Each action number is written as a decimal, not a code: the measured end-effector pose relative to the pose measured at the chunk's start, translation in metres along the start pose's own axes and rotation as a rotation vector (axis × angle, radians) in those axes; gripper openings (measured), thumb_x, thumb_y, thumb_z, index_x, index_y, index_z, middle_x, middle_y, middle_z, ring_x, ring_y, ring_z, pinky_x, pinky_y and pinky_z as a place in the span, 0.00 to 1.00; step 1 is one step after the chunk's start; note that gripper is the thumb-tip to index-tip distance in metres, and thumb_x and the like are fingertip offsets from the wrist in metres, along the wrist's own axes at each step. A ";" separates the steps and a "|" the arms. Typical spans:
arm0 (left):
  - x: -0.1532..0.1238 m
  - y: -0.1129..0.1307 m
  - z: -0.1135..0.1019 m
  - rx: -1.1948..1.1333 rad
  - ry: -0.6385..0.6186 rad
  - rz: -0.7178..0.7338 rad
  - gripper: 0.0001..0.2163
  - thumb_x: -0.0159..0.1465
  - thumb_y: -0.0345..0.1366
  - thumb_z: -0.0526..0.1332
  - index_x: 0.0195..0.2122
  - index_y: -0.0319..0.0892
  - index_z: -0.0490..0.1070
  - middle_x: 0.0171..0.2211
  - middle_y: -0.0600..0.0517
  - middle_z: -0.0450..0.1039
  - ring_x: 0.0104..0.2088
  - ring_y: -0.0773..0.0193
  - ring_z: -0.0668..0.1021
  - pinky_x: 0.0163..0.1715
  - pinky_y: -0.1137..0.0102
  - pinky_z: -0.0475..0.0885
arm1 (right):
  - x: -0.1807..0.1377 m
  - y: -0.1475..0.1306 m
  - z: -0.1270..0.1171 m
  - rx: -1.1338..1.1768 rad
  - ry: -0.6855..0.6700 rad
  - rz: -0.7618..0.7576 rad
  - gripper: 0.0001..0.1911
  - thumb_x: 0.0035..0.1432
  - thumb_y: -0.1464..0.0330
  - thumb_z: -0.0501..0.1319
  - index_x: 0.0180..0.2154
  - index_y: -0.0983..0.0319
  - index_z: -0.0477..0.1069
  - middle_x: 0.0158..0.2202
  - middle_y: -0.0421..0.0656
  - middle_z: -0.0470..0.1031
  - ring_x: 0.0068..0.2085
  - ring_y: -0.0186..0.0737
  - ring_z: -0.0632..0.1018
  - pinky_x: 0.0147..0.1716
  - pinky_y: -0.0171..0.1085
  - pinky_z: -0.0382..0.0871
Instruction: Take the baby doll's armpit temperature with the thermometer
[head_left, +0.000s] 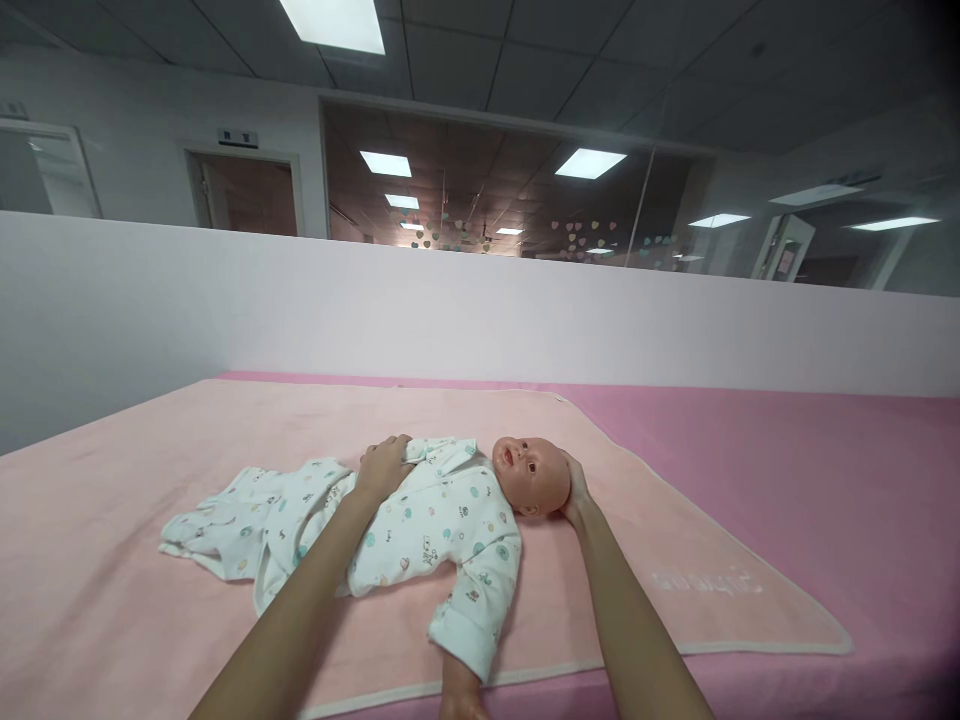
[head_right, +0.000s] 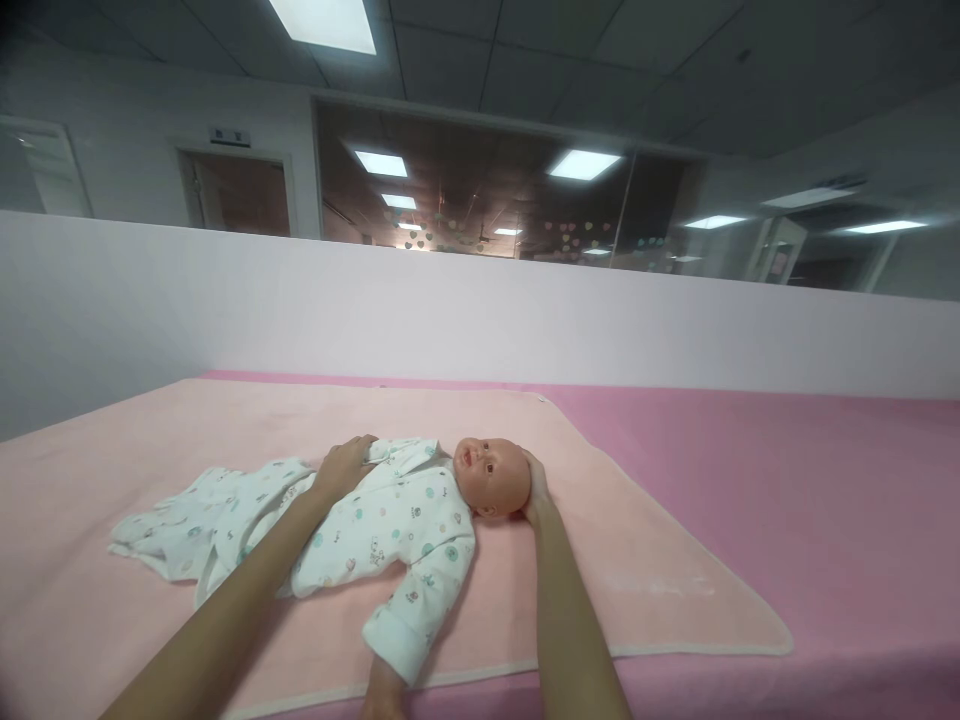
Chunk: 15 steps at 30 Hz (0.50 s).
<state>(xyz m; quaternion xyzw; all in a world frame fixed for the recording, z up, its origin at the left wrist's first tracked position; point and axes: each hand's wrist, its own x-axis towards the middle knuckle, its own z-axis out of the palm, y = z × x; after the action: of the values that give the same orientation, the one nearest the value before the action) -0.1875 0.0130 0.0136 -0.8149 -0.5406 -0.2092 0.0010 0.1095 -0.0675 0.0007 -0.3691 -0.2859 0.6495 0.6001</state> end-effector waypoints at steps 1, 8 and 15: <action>0.000 0.000 0.000 0.001 0.000 0.000 0.14 0.57 0.36 0.54 0.45 0.43 0.61 0.43 0.49 0.68 0.43 0.58 0.71 0.43 0.65 0.61 | -0.002 -0.001 0.001 -0.001 -0.001 0.010 0.21 0.49 0.58 0.54 0.43 0.63 0.68 0.45 0.49 0.72 0.45 0.50 0.73 0.45 0.49 0.66; -0.001 0.002 -0.002 0.002 -0.002 0.004 0.14 0.58 0.36 0.53 0.45 0.43 0.61 0.43 0.48 0.69 0.43 0.58 0.71 0.43 0.64 0.61 | -0.002 -0.001 0.002 0.018 0.016 -0.003 0.21 0.48 0.59 0.54 0.42 0.63 0.69 0.44 0.48 0.72 0.45 0.49 0.73 0.46 0.47 0.66; -0.001 0.002 -0.001 0.006 0.002 0.009 0.14 0.58 0.36 0.53 0.46 0.41 0.61 0.43 0.48 0.68 0.42 0.57 0.71 0.43 0.63 0.61 | -0.002 -0.001 0.003 0.030 0.014 -0.001 0.21 0.49 0.59 0.54 0.42 0.63 0.69 0.45 0.49 0.72 0.45 0.49 0.73 0.46 0.47 0.66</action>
<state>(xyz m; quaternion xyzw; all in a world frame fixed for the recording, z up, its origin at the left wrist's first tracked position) -0.1866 0.0111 0.0146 -0.8172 -0.5374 -0.2084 0.0049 0.1072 -0.0688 0.0033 -0.3645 -0.2723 0.6509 0.6077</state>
